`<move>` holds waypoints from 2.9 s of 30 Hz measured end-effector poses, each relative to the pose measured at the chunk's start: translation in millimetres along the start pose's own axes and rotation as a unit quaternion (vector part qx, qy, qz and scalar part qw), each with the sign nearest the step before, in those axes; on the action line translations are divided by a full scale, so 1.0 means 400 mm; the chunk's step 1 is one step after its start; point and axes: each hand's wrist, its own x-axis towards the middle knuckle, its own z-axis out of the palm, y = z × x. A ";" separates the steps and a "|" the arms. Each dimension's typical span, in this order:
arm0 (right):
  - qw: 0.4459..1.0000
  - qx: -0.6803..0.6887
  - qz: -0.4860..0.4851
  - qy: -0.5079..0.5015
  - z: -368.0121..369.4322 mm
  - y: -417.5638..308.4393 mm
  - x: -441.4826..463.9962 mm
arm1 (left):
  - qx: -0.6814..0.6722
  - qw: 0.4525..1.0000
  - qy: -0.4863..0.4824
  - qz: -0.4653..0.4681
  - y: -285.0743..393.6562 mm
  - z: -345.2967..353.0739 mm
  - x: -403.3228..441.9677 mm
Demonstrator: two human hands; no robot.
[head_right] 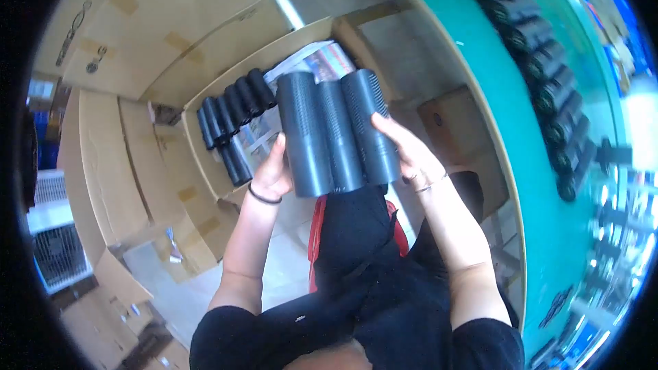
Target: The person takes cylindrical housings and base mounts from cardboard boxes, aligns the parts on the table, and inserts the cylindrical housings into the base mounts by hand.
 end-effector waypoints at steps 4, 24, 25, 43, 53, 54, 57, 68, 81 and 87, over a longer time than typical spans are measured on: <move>0.998 -0.018 -0.048 0.036 0.007 0.017 -0.193 | 0.002 0.999 -0.016 -0.032 -0.062 0.119 -0.076; 0.826 0.092 -0.481 0.278 -0.283 -0.071 -1.076 | 0.099 0.849 -0.364 -0.370 -0.538 1.000 0.200; 0.829 0.083 -0.485 0.266 -0.304 -0.085 -1.102 | 0.102 0.840 -0.376 -0.379 -0.582 1.035 0.230; 0.851 0.151 -0.449 0.227 -0.614 -0.273 -1.068 | 0.453 0.801 -0.257 -0.295 -0.745 1.239 0.497; 0.840 0.123 -0.463 0.255 -0.727 -0.229 -1.054 | 0.644 0.731 -0.188 -0.122 -0.718 1.321 0.413; 0.840 0.113 -0.466 0.255 -0.740 -0.227 -1.051 | 0.649 0.724 -0.202 -0.116 -0.728 1.318 0.430; 0.829 0.053 -0.480 0.281 -0.728 -0.214 -1.062 | 0.643 0.735 -0.203 -0.068 -0.753 1.314 0.442; 0.788 -0.035 -0.487 0.376 -0.778 -0.214 -1.095 | 0.595 0.769 -0.212 -0.099 -0.722 1.299 0.438; 0.756 -0.106 -0.488 0.424 -0.797 -0.209 -1.139 | 0.279 0.919 -0.233 -0.150 -0.627 1.163 0.452; 0.758 -0.081 -0.490 0.422 -0.851 -0.210 -1.156 | 0.189 0.905 -0.329 -0.192 -0.556 1.110 0.430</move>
